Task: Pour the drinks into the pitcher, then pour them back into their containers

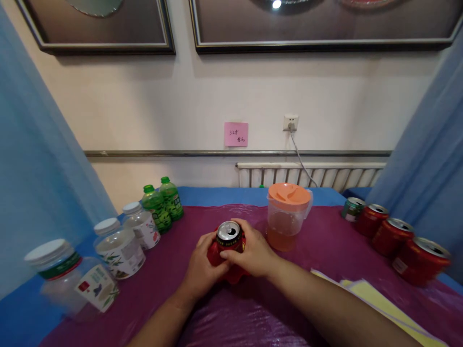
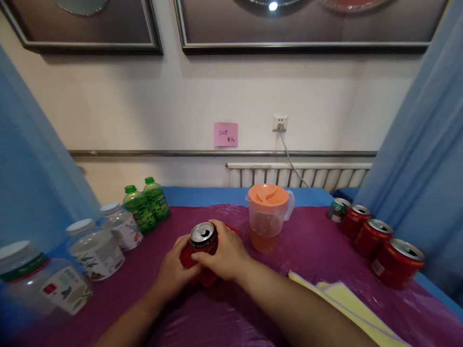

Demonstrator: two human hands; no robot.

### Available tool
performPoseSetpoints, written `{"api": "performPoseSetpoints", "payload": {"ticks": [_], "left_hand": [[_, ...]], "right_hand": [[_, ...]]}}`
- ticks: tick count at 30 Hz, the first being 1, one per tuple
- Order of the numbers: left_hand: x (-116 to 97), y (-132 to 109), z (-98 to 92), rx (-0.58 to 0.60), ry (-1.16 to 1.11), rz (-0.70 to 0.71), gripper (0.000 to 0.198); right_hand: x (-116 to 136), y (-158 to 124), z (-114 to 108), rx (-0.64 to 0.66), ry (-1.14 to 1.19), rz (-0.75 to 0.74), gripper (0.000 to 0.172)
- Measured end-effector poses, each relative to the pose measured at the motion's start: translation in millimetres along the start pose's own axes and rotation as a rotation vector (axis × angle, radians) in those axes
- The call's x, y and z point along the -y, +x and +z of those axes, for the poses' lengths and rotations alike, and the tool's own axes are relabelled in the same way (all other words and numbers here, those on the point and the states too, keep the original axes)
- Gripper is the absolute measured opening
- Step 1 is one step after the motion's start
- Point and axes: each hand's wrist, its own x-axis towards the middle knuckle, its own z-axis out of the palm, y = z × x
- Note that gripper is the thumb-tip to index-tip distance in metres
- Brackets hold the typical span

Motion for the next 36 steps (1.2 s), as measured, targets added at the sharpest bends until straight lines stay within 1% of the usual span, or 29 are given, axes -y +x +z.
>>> {"api": "performPoseSetpoints", "payload": {"ticks": [2, 3, 6, 9, 12, 15, 17, 20, 22, 24, 25, 26, 28, 30, 33, 36], "left_hand": [[4, 3, 0.6, 0.001, 0.011, 0.017, 0.064], [7, 5, 0.9, 0.002, 0.014, 0.022, 0.065], [18, 11, 2.8, 0.008, 0.022, 0.038, 0.073], [27, 17, 5.5, -0.008, 0.043, 0.063, 0.08], [29, 18, 6.5, -0.016, 0.064, 0.07, 0.08], [25, 17, 6.3, -0.004, 0.065, 0.089, 0.073], [24, 17, 6.6, -0.001, 0.064, 0.089, 0.071], [25, 18, 8.6, -0.007, 0.067, 0.072, 0.067], [28, 19, 11.2, -0.029, 0.066, 0.077, 0.064], [31, 21, 14.2, -0.052, 0.073, 0.09, 0.061], [33, 22, 15.6, -0.054, 0.08, 0.096, 0.061], [34, 23, 16.7, -0.052, 0.089, 0.102, 0.06], [36, 24, 18.2, -0.046, 0.106, 0.111, 0.059], [38, 25, 18.7, -0.038, 0.115, 0.117, 0.059], [43, 27, 18.4, -0.028, 0.119, 0.119, 0.06], [46, 29, 17.8, -0.011, 0.127, 0.111, 0.059]], "right_hand": [[1, 3, 1, -0.018, -0.022, -0.046, 0.068], [2, 5, 1, -0.037, -0.037, -0.061, 0.066], [10, 13, -2, -0.108, -0.084, -0.08, 0.07], [24, 14, -13, -0.152, -0.099, -0.069, 0.075], [39, -6, -36, -0.217, -0.061, -0.026, 0.078], [41, -48, -72, -0.351, 0.029, -0.039, 0.076], [33, -83, -101, -0.489, 0.011, -0.033, 0.072], [9, -134, -152, -0.754, -0.087, 0.077, 0.062], [-12, -164, -188, -0.941, -0.152, 0.177, 0.067], [-33, -190, -222, -1.133, -0.253, 0.284, 0.075], [-44, -201, -238, -1.184, -0.326, 0.341, 0.079], [-54, -211, -253, -1.223, -0.4, 0.383, 0.083], [-73, -228, -276, -1.26, -0.512, 0.465, 0.09], [-88, -238, -292, -1.281, -0.558, 0.525, 0.094], [-105, -243, -304, -1.297, -0.571, 0.579, 0.098], [-114, -241, -304, -1.293, -0.591, 0.618, 0.099]]}}
